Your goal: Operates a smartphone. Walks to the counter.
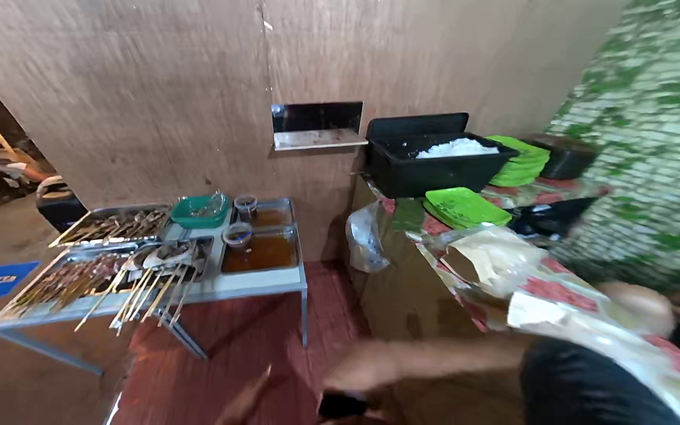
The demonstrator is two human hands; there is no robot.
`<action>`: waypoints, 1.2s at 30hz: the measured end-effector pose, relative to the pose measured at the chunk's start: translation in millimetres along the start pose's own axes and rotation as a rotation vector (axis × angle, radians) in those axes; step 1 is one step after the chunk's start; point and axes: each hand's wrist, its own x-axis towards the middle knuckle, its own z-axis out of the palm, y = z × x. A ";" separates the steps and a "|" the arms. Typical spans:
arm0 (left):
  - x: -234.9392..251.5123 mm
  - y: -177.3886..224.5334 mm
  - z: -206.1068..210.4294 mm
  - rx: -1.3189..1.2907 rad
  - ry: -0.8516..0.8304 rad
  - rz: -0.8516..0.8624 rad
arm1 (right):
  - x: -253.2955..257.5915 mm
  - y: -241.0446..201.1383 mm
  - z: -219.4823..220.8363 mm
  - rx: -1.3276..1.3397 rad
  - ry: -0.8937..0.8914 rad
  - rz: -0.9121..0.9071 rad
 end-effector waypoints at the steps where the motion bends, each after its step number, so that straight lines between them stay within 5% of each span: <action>1: 24.6 -5.5 -1.8 0.049 -0.061 0.079 | -4.0 -7.7 -28.3 0.021 -0.016 0.012; 4: 47.9 78.1 17.5 0.060 -0.111 -0.072 | -21.9 -22.7 -110.2 0.050 0.083 -0.001; 6: 57.2 89.1 12.0 -0.135 -0.251 0.072 | -39.7 -22.5 -146.6 0.132 0.179 0.000; 9: 78.1 87.9 16.6 -0.707 -0.894 0.251 | -61.0 -14.8 -163.0 0.347 0.231 0.040; 11: 72.4 93.4 34.0 -0.920 -1.097 0.270 | -66.5 -1.3 -150.9 0.486 0.263 -0.011; 14: 58.4 86.7 43.0 -0.984 -1.010 0.233 | -72.7 18.0 -116.1 0.567 0.482 -0.098; 17: 44.2 94.7 32.8 -0.913 -0.757 0.217 | -67.1 4.7 -76.8 0.506 1.099 -0.101; 19: 37.0 99.9 26.0 -0.840 -0.534 0.244 | -51.0 -24.6 -55.2 0.479 1.346 -0.099; 23: 16.9 113.3 23.6 -0.767 -0.084 0.253 | -18.8 -67.4 -12.8 0.300 1.277 -0.157; 29: 9.0 101.4 23.1 -0.889 -0.187 0.494 | -3.7 -87.9 8.8 0.099 1.201 -0.182; 36: -12.3 97.6 32.1 -0.896 0.059 0.471 | -0.3 -92.0 7.4 -0.087 1.154 0.011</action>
